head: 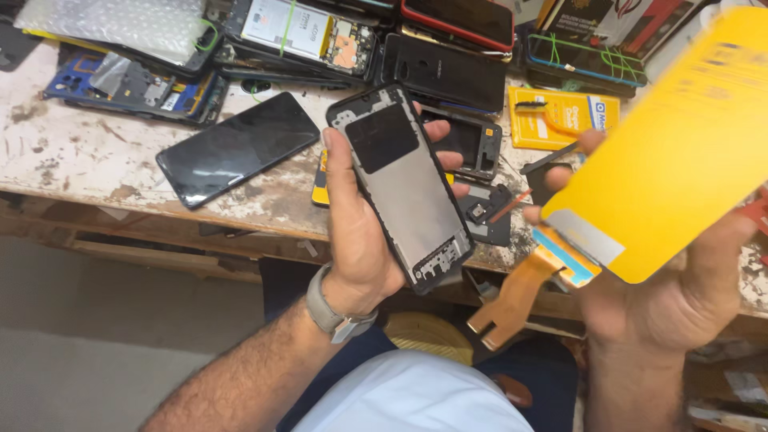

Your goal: The person uses a metal spudger to pry and separate the screen assembly from the smartphone frame. They then pick up a new screen assembly and align it with the phone body, preparing to install it.

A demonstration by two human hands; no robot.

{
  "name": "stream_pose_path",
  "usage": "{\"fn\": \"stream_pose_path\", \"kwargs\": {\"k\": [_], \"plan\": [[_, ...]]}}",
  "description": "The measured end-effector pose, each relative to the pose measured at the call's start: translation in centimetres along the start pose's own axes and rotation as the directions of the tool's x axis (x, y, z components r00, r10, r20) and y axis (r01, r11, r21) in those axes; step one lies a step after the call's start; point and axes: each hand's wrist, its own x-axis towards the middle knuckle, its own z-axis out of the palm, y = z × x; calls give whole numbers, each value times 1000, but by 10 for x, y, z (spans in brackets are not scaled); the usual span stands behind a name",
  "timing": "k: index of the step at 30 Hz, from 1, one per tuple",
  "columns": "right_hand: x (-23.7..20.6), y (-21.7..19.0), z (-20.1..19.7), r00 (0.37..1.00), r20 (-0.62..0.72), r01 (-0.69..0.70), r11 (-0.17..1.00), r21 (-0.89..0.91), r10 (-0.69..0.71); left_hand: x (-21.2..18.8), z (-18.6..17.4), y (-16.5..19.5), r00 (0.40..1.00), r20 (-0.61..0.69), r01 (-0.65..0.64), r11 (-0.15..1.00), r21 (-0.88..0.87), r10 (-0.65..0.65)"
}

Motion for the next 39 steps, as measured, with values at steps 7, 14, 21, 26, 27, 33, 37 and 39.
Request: {"fn": "stream_pose_path", "kwargs": {"k": [7,14,21,26,27,33,37,39], "plan": [[-17,6,-22,981,-73,174,984,-45,-177,-11,-2,10,999,31,-38,997,61,36],[-19,13,-33,966,-116,241,969,60,-233,-19,-3,15,993,78,-94,991,98,87],[-14,16,-35,947,-119,302,953,19,-298,-24,-2,10,995,67,-75,993,86,70],[-12,20,-32,940,-107,325,946,-4,-324,-26,-1,11,990,78,-127,989,73,121],[-13,21,-31,940,-109,325,946,-7,-324,-26,-1,12,988,71,-140,987,83,134],[-14,24,-31,943,-119,309,950,-38,-311,-28,1,18,981,53,-192,972,136,187],[-15,24,-33,948,-125,290,956,-44,-293,-29,2,21,974,69,-222,964,149,214],[-17,25,-34,947,-135,287,956,-54,-292,-29,2,21,972,70,-230,962,144,222]]}}
